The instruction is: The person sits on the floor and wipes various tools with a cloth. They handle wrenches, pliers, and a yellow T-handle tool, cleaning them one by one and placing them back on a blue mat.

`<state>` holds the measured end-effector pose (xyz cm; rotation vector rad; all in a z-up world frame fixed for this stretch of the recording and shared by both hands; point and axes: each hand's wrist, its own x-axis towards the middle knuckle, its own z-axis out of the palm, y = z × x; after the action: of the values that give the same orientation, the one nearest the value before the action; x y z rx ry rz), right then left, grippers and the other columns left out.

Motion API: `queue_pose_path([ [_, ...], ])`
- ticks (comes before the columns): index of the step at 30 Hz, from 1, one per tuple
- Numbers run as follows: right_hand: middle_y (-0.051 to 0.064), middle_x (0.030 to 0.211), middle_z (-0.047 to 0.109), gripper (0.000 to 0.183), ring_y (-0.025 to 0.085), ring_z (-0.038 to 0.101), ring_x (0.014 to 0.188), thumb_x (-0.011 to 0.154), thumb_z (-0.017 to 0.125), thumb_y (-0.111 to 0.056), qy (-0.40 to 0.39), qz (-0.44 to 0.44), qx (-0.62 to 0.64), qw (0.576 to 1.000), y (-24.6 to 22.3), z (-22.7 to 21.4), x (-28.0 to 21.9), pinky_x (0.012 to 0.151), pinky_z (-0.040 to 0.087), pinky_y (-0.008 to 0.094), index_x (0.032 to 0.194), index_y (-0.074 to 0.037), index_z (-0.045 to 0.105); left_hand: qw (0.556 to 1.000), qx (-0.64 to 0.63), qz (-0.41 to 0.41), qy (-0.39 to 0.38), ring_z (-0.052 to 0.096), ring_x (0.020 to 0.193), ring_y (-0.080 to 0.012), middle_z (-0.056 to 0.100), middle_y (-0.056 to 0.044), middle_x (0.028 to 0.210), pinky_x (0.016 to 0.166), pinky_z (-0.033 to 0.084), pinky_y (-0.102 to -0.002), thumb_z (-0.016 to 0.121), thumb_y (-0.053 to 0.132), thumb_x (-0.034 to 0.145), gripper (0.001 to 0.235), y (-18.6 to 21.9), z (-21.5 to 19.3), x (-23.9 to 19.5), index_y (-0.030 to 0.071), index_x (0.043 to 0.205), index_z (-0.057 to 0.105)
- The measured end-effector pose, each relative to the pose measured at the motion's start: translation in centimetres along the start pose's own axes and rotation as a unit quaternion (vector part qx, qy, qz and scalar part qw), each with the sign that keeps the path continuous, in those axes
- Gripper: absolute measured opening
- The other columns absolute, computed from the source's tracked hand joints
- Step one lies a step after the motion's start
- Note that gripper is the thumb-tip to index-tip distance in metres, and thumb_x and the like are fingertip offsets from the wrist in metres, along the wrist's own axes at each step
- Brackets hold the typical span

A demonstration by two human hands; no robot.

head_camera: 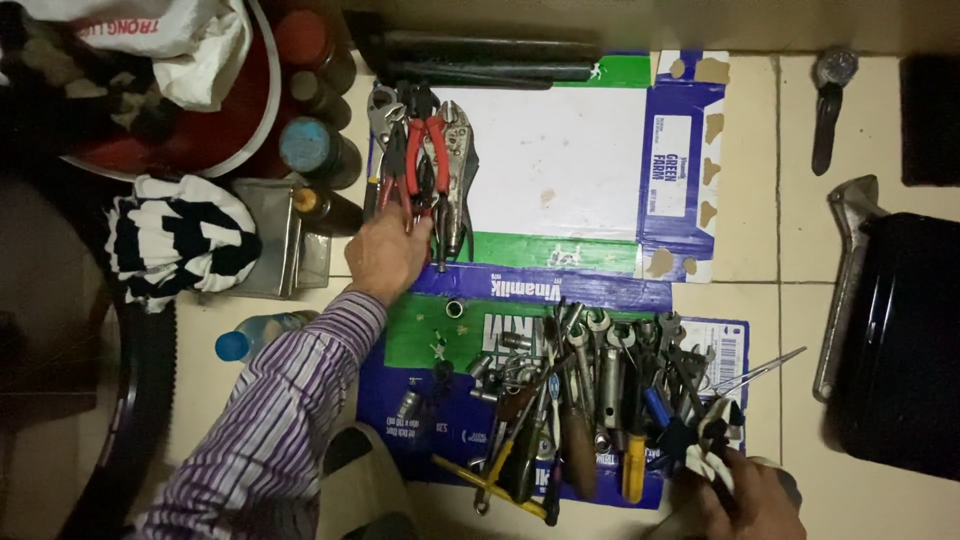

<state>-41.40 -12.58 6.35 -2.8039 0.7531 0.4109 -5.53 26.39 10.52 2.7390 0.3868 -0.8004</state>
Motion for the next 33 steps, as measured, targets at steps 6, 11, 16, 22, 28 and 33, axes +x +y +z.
queue_pose_path([
  [6,0.001,0.118,0.071,0.063,0.021,0.067,0.112,0.077,0.054,-0.061,-0.039,0.044,0.02,0.998,0.3,0.2,0.0,0.092,0.051,0.036,0.133,-0.034,0.066,0.995,-0.013,-0.009,0.098,0.06,0.11,-0.0468,0.052,-0.026,0.13,0.088,0.05,-0.06,0.053,0.065,0.096,0.076,-3.4,2.5,3.0,0.002,0.139,0.044],
  [11,0.005,0.128,0.067,0.069,0.028,0.062,0.124,0.074,0.062,-0.047,0.027,-0.042,0.042,0.998,2.7,2.1,-0.2,0.095,0.05,0.044,0.139,-0.025,0.061,0.994,0.064,-0.005,0.086,0.061,0.109,-0.0452,0.058,-0.025,0.127,0.087,0.05,-0.061,0.05,0.055,0.097,0.073,-3.4,2.7,2.5,0.002,0.146,0.039],
  [16,0.009,0.124,0.066,0.065,0.03,0.061,0.121,0.079,0.056,-0.053,-0.027,-0.039,0.067,0.997,2.4,0.8,0.3,0.094,0.049,0.046,0.136,-0.023,0.062,0.983,0.064,0.022,0.169,0.065,0.094,-0.0422,0.063,-0.024,0.112,0.075,0.055,-0.055,0.059,0.047,0.094,0.061,-5.0,5.6,4.6,-0.003,0.13,0.05],
  [22,0.009,0.125,0.064,0.063,0.031,0.063,0.117,0.078,0.06,-0.047,-0.03,-0.058,0.042,0.997,3.4,1.7,0.5,0.089,0.051,0.048,0.136,-0.023,0.06,0.953,0.108,0.07,0.273,0.064,0.089,-0.0424,0.063,-0.024,0.105,0.072,0.053,-0.055,0.066,0.052,0.096,0.059,-5.9,6.3,4.1,-0.001,0.122,0.056],
  [28,0.012,0.12,0.066,0.067,0.034,0.065,0.109,0.078,0.052,-0.057,-0.041,-0.051,0.029,0.997,3.0,1.4,0.5,0.079,0.052,0.052,0.135,-0.021,0.06,0.957,0.0,0.054,0.285,0.062,0.099,-0.0419,0.061,-0.022,0.111,0.077,0.051,-0.057,0.063,0.054,0.099,0.056,-4.3,5.7,0.4,0.002,0.121,0.06],
  [33,0.012,0.123,0.066,0.071,0.034,0.065,0.111,0.077,0.06,-0.05,-0.054,-0.038,0.007,0.998,2.6,1.3,0.5,0.086,0.052,0.052,0.142,-0.022,0.058,0.988,-0.098,0.028,0.119,0.066,0.106,-0.0352,0.072,-0.013,0.114,0.086,0.049,-0.052,0.056,0.059,0.094,0.05,-2.7,6.0,-3.1,0.016,0.115,0.069],
])
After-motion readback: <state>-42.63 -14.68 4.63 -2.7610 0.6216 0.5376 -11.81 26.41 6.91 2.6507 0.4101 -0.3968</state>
